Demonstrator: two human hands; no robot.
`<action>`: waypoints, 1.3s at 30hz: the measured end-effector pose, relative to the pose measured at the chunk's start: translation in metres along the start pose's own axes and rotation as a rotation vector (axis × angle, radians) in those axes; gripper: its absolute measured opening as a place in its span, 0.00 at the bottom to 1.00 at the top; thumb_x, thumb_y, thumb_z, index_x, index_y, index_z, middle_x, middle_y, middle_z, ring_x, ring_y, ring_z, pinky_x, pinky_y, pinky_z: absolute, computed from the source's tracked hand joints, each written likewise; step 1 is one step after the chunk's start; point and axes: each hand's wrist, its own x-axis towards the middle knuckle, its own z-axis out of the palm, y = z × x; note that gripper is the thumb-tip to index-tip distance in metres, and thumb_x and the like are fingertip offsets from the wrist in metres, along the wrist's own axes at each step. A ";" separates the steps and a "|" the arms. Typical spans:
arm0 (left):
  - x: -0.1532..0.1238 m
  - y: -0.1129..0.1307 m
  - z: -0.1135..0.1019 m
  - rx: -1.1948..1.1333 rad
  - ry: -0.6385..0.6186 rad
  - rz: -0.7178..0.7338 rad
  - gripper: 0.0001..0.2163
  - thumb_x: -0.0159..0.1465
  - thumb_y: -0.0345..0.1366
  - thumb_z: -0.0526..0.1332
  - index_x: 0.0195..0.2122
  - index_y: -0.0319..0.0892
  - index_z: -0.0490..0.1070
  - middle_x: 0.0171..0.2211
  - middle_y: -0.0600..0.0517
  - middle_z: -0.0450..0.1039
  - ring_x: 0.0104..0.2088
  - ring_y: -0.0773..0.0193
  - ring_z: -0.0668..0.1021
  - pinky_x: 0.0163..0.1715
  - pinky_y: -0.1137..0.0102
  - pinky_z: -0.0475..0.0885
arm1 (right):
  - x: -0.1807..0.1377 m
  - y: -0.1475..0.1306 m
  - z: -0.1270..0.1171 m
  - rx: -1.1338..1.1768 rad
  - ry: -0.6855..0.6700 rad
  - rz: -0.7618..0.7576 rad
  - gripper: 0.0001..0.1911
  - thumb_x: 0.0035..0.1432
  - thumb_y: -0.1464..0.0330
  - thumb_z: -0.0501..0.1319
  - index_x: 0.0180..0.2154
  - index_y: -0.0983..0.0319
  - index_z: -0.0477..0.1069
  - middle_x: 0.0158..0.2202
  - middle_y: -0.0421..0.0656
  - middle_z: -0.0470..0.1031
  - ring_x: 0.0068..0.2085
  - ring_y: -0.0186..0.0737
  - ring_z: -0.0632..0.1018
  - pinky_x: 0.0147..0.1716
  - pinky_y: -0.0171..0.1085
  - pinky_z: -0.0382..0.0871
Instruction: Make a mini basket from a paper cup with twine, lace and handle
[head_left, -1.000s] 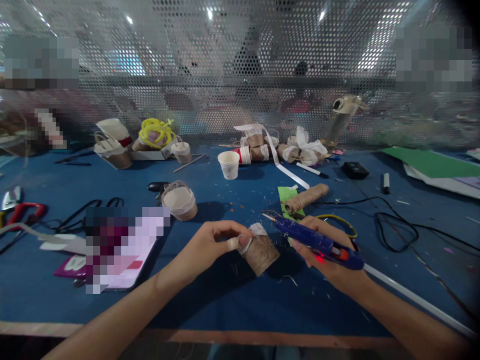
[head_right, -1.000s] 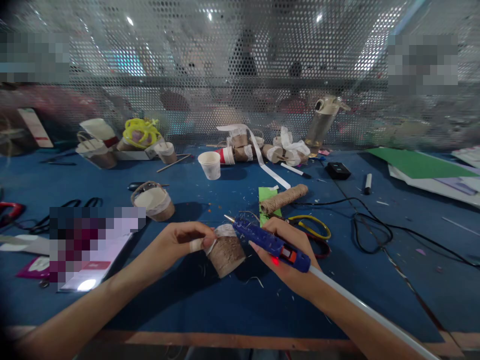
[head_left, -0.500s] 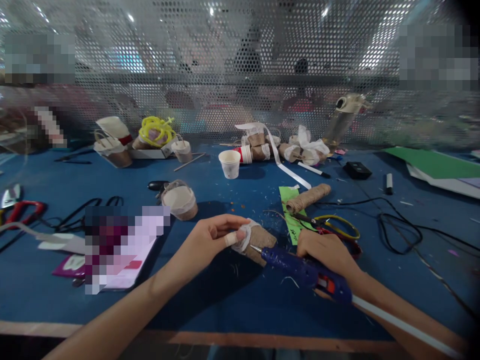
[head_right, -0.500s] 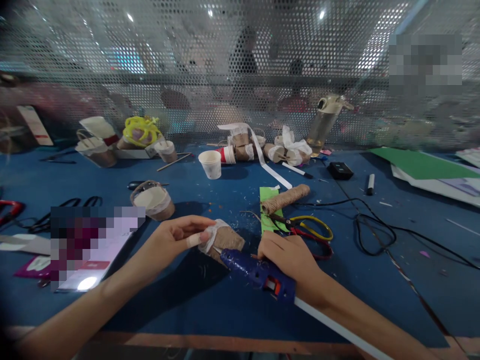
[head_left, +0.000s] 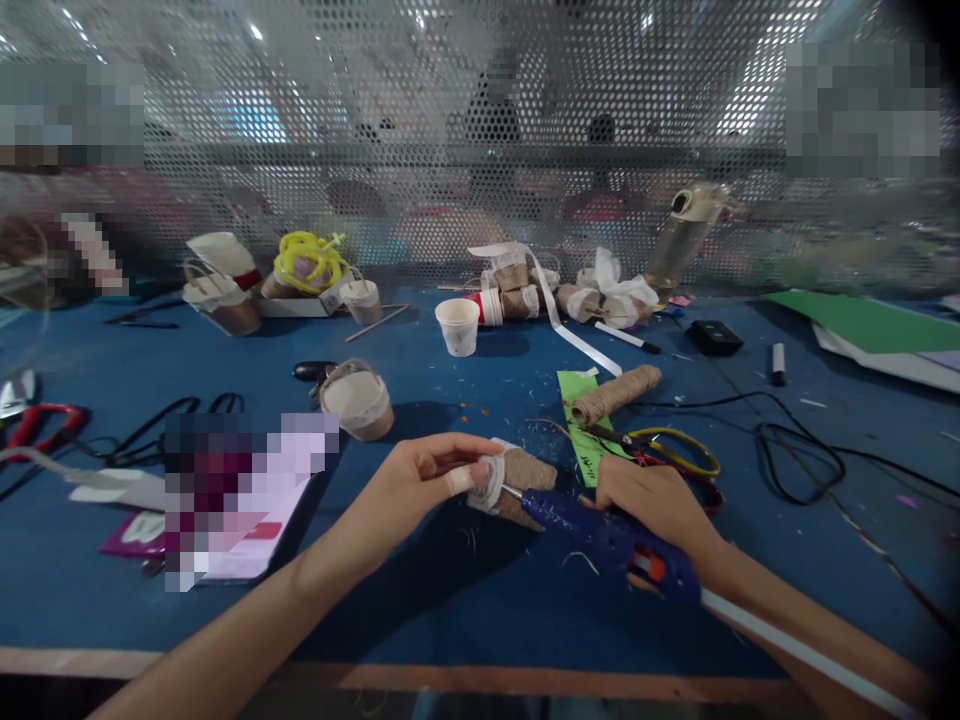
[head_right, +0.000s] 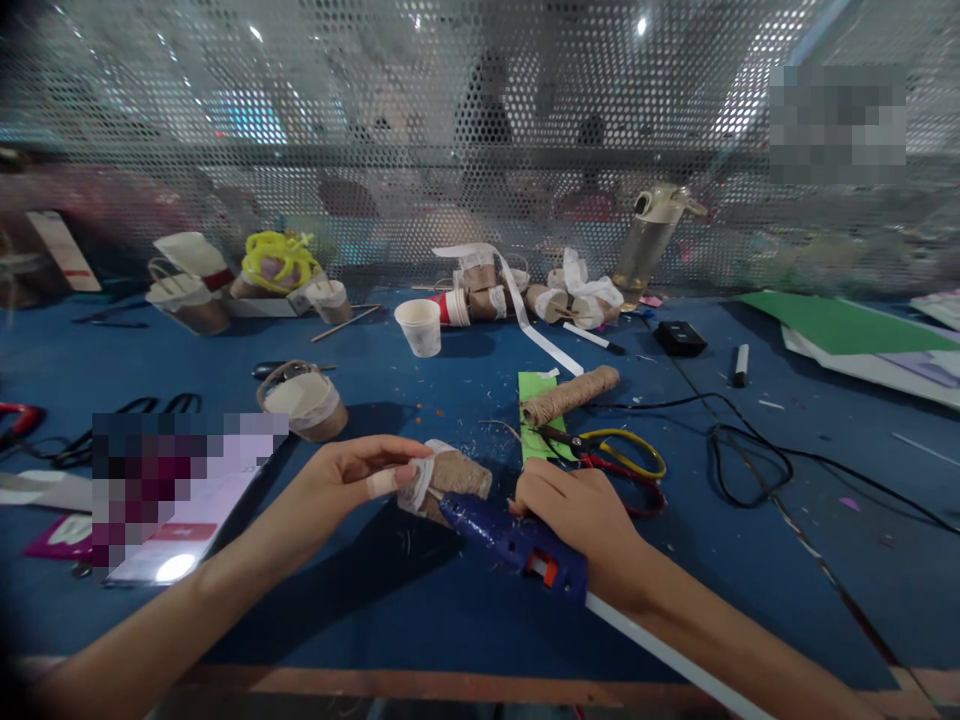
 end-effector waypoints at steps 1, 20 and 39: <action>0.000 0.000 0.000 0.000 0.000 0.000 0.08 0.60 0.37 0.71 0.41 0.45 0.83 0.41 0.51 0.84 0.41 0.64 0.81 0.46 0.71 0.72 | 0.000 0.000 -0.002 0.010 -0.009 0.005 0.10 0.65 0.72 0.54 0.29 0.58 0.64 0.27 0.38 0.69 0.26 0.34 0.68 0.25 0.36 0.53; 0.001 0.002 -0.001 0.105 0.022 0.056 0.05 0.62 0.36 0.69 0.36 0.41 0.78 0.35 0.53 0.79 0.37 0.66 0.77 0.41 0.72 0.71 | -0.001 0.004 0.004 0.150 0.094 -0.015 0.05 0.61 0.71 0.56 0.32 0.58 0.62 0.27 0.38 0.68 0.28 0.34 0.71 0.27 0.35 0.56; 0.002 -0.003 -0.001 0.109 0.011 0.071 0.05 0.61 0.36 0.69 0.36 0.41 0.78 0.35 0.53 0.79 0.36 0.67 0.78 0.41 0.72 0.71 | 0.001 0.002 0.001 0.091 0.047 -0.020 0.11 0.66 0.69 0.55 0.29 0.58 0.61 0.26 0.36 0.65 0.25 0.32 0.68 0.26 0.35 0.54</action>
